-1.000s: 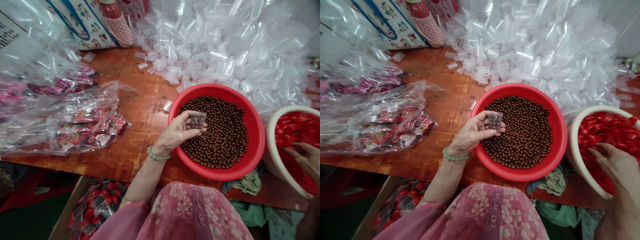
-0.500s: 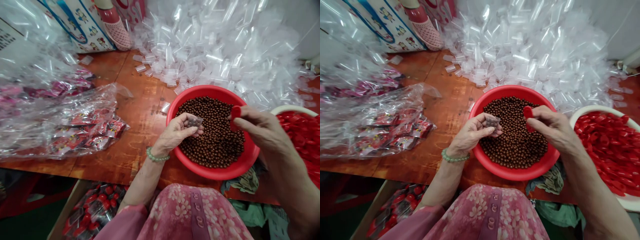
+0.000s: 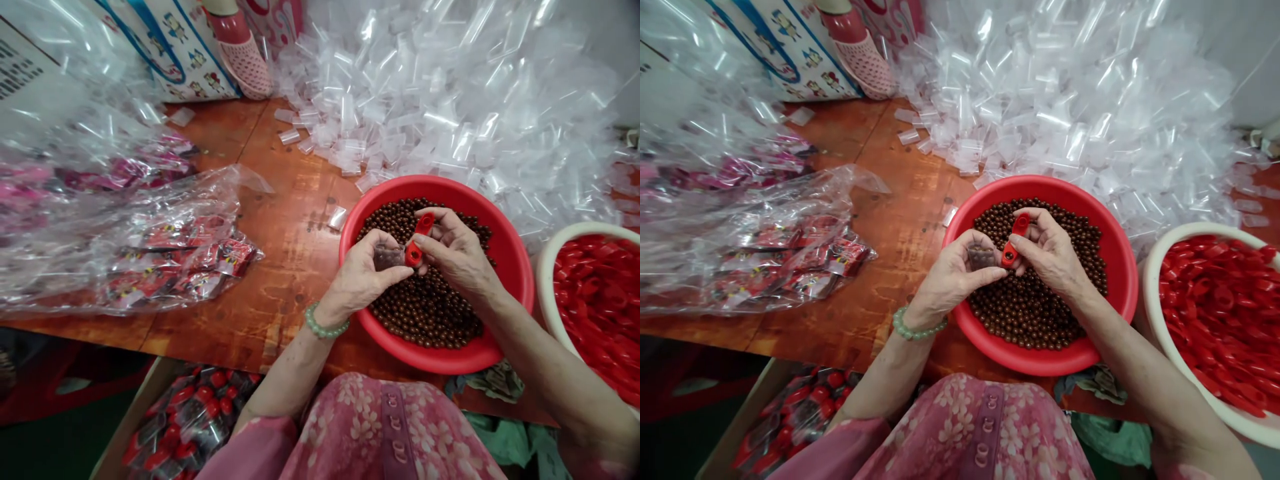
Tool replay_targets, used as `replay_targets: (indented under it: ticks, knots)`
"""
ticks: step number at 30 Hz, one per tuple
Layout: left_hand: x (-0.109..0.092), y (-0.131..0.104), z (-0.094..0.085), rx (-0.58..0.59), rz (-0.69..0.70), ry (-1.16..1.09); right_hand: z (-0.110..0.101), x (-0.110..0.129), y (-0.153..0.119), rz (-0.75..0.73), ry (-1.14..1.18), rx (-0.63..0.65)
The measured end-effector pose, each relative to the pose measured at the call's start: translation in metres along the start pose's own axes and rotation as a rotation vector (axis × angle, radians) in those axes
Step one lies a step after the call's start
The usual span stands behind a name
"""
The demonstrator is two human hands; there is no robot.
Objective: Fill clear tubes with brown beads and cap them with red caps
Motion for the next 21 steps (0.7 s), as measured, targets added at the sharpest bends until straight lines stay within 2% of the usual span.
replay_targets:
  ticks: [2,4,9,16,21]
  knots:
    - [-0.001,-0.001,0.000,-0.066,0.011,0.116,0.004,0.001,0.001,-0.023,-0.063,0.000]
    - [-0.002,-0.002,0.002,-0.082,0.011,0.159,0.007,0.002,0.000,-0.048,-0.134,-0.018]
    - [-0.005,-0.003,0.003,-0.082,0.018,0.075,0.008,0.008,-0.007,-0.132,-0.360,-0.067]
    - [-0.007,-0.004,0.000,-0.077,0.046,0.005,0.017,0.021,-0.018,-0.384,-0.912,0.150]
    - [-0.010,-0.006,-0.001,-0.075,0.044,0.000,0.012,0.025,-0.020,-0.457,-1.008,0.208]
Point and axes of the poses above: each hand's wrist, its own y-axis towards the middle knuckle, its own z-axis out of the palm, x = y × z, the point moved 5 cm from there along y, towards the middle knuckle, and after that the axes turned 15 degrees about x, right-handed, at the moved point
